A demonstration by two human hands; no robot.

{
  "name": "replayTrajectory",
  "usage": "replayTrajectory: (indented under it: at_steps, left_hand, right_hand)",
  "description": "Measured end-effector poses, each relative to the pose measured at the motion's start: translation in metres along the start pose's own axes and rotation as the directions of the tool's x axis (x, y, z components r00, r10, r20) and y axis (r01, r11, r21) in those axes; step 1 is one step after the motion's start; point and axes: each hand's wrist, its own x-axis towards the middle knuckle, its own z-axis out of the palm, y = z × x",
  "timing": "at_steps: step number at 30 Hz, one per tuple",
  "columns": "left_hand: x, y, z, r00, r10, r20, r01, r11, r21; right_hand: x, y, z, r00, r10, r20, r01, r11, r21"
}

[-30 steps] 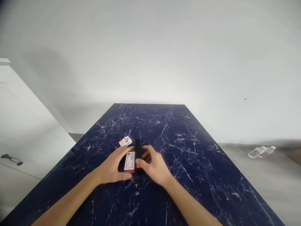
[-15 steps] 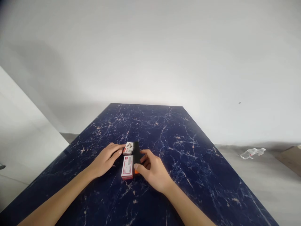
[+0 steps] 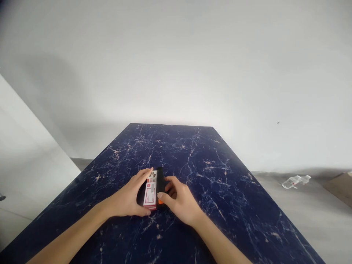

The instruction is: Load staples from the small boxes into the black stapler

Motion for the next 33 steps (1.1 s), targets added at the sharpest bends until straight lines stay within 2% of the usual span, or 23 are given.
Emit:
replayTrajectory:
  at_steps: [8,11,13,16,20,24,26,29,31,33]
  left_hand:
    - [0.008,0.004,0.007,0.998,0.035,-0.046,-0.033,0.999,0.04]
    - [0.034,0.01,0.019,0.994,0.093,-0.057,-0.09,0.995,0.045]
    - [0.062,0.019,0.03,0.992,0.123,-0.028,-0.122,0.992,0.042]
    - [0.117,0.042,0.055,0.98,0.198,-0.006,-0.198,0.98,0.033]
    - [0.194,0.091,0.102,0.953,0.304,0.01,-0.304,0.953,0.008]
    - [0.247,0.135,0.142,0.937,0.343,0.07,-0.342,0.939,-0.023]
    - [0.259,0.147,0.153,0.933,0.347,0.094,-0.347,0.938,-0.015]
    - [0.259,0.151,0.156,0.934,0.343,0.095,-0.347,0.937,0.029]
    - [0.249,0.149,0.152,0.929,0.367,0.036,-0.369,0.927,0.063]
    - [0.234,0.146,0.146,0.902,0.421,-0.091,-0.413,0.905,0.1]
  right_hand:
    - [-0.004,-0.008,0.0,0.991,-0.088,-0.101,0.073,0.986,-0.15]
    - [-0.002,-0.006,-0.013,0.97,-0.118,-0.212,0.056,0.959,-0.279]
    - [0.0,-0.002,-0.031,0.942,-0.106,-0.317,-0.016,0.933,-0.36]
    - [-0.001,0.013,-0.071,0.875,-0.085,-0.476,-0.148,0.89,-0.431]
    - [-0.015,0.047,-0.139,0.765,-0.072,-0.64,-0.283,0.855,-0.434]
    - [-0.033,0.078,-0.187,0.605,-0.064,-0.793,-0.426,0.816,-0.391]
    - [-0.037,0.086,-0.198,0.564,-0.052,-0.824,-0.455,0.813,-0.363]
    - [-0.037,0.089,-0.201,0.53,-0.085,-0.844,-0.416,0.841,-0.346]
    - [-0.035,0.085,-0.198,0.464,-0.165,-0.871,-0.364,0.86,-0.357]
    - [-0.035,0.077,-0.192,0.377,-0.279,-0.883,-0.308,0.861,-0.404]
